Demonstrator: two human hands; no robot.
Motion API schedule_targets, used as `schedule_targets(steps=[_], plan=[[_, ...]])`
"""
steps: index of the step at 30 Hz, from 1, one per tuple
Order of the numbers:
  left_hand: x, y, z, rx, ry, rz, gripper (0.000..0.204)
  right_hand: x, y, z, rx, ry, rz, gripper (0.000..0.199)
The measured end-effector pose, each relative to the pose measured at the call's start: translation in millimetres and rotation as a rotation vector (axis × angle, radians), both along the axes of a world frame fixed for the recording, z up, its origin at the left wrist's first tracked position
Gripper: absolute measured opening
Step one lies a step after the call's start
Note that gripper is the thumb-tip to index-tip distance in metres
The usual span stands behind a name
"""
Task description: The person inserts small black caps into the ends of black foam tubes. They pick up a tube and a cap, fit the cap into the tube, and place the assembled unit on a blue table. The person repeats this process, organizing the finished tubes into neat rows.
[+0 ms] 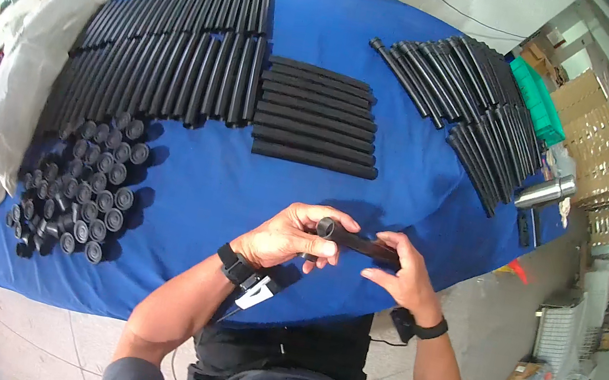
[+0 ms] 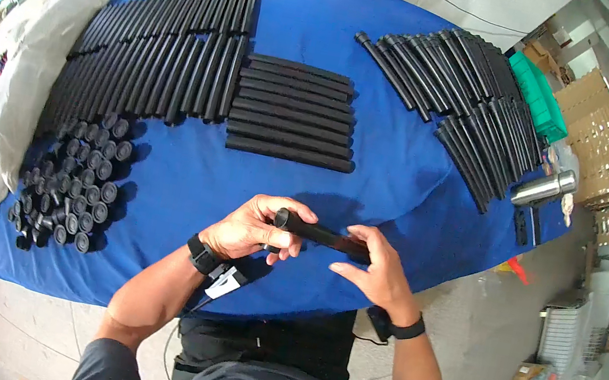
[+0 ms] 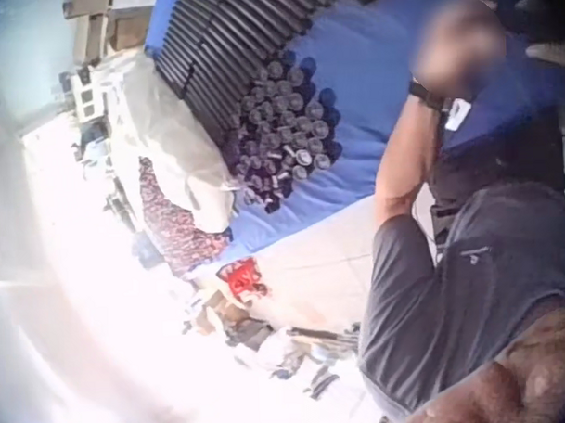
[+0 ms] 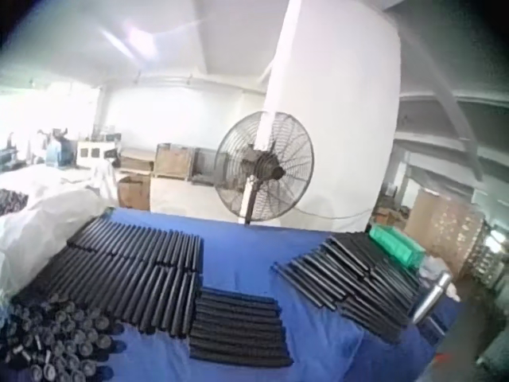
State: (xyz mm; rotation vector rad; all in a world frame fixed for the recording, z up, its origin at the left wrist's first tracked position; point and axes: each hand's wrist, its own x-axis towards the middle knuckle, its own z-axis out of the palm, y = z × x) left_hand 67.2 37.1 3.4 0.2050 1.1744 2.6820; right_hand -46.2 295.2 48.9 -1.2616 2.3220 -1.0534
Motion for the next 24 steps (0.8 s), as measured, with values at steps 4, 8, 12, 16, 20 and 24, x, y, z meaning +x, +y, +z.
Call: schedule_targets(steps=[4, 8, 12, 16, 20, 24], plan=[[3.4, -6.2, -4.6, 0.074, 0.058, -0.126, 0.056, 16.9, -14.1, -11.4, -0.028, -0.008, -0.062, 0.05], [3.1, -9.2, -5.0, 0.11, 0.091, -0.207, 0.057, 14.8, -4.2, -15.2, -0.048, -0.202, -0.028, 0.044], [2.9, -10.9, -6.4, 0.141, 0.105, -0.2, 0.056, 6.2, -3.2, -5.6, 0.037, -0.403, 0.009, 0.042], [2.0, -12.5, -8.0, 0.164, 0.115, -0.188, 0.056, 6.9, -16.7, 8.2, -0.002, -0.383, 0.057, 0.04], [2.1, -12.3, -5.6, 0.142, 0.122, -0.185, 0.056, 15.2, -30.8, 17.3, 0.035, -0.12, 0.082, 0.039], [3.1, -12.7, -3.1, 0.135, 0.119, -0.167, 0.052, 19.1, -39.0, 28.0, 0.132, 0.321, 0.158, 0.039]])
